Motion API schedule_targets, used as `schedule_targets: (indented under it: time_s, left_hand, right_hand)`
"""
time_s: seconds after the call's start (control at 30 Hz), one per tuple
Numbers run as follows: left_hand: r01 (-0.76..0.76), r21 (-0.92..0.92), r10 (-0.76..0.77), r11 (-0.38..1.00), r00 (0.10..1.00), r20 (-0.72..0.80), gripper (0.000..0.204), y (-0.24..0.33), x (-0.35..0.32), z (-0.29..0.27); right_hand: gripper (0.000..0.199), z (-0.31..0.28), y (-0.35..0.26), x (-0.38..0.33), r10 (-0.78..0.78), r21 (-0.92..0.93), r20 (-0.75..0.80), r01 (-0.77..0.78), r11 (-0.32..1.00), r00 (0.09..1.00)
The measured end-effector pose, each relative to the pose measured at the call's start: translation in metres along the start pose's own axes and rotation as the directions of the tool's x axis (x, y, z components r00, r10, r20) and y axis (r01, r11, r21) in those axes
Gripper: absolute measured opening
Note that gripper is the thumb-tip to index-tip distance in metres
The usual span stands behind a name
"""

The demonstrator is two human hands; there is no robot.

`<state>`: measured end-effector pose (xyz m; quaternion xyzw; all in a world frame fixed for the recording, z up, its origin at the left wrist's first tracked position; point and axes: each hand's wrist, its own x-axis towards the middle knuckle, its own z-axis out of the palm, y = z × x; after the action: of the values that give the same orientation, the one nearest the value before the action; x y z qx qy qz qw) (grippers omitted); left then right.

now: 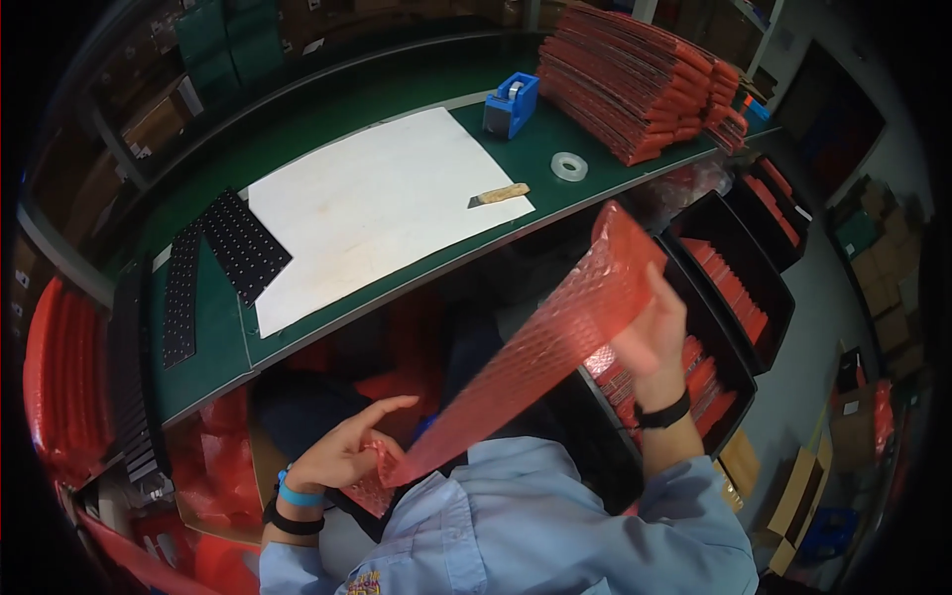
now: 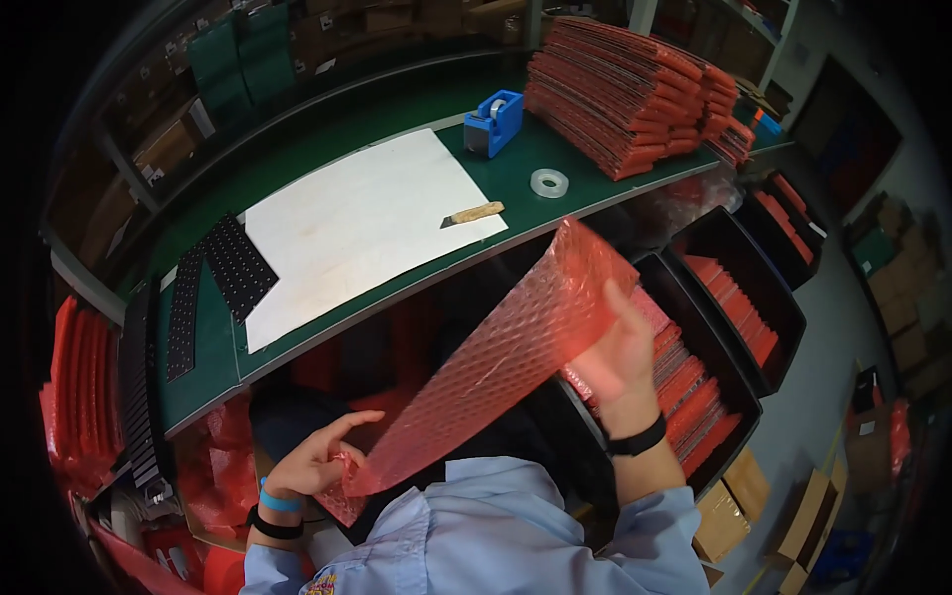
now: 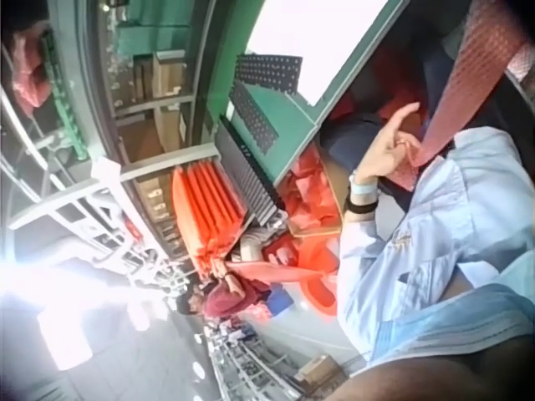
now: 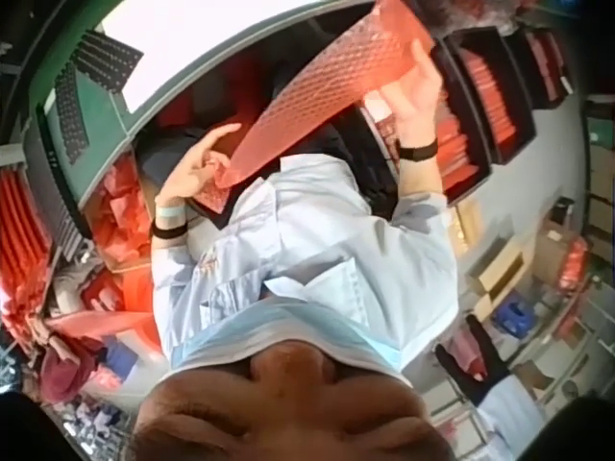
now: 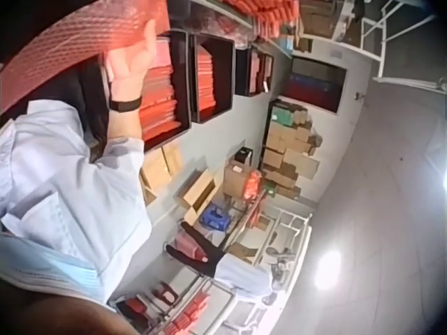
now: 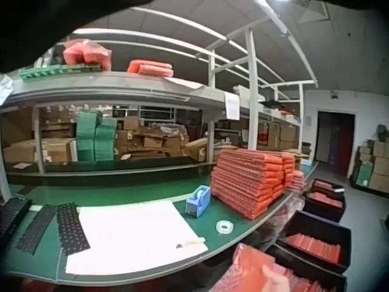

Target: The person picks up a bubble wrap sheet, places a circuit board on it, and wraps the board by hand. They secure the bubble wrap with tape and place the wrapped circuit board onto a stack, repeating the process for a second board.

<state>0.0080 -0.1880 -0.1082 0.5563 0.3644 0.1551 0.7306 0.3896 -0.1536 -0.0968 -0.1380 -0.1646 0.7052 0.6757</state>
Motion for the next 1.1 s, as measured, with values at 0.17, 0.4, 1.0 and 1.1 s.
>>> schedule_targets:
  time_s: [0.17, 0.4, 1.0, 1.1]
  left_hand:
    - [0.015, -0.065, -0.016, 0.998, 1.0, -0.018, 0.076, -0.021, 0.016, -0.03]
    - [-0.061, -0.127, 0.051, 0.99, 0.995, -0.081, 0.071, -0.083, 0.066, -0.085]
    - [-0.743, 0.12, 0.653, 0.659, 0.485, -0.582, 0.035, 0.0, 0.106, 0.073]
    - [-0.684, -0.04, 0.552, 0.729, 0.621, -0.556, 0.016, -0.01, 0.071, 0.055]
  right_hand:
    - [0.043, 0.026, -0.072, 0.009, -0.286, -0.201, 0.135, 0.309, 0.93, 0.949]
    - [0.05, 0.095, -0.147, -0.013, -0.68, -0.365, 0.353, 0.764, 0.533, 0.643]
    - [0.079, 0.169, 0.069, 0.002, -0.191, -0.708, 0.683, 0.703, 0.062, 0.705]
    - [0.054, 0.17, 0.047, 0.036, -0.431, -0.739, 0.597, 0.672, 0.032, 0.677]
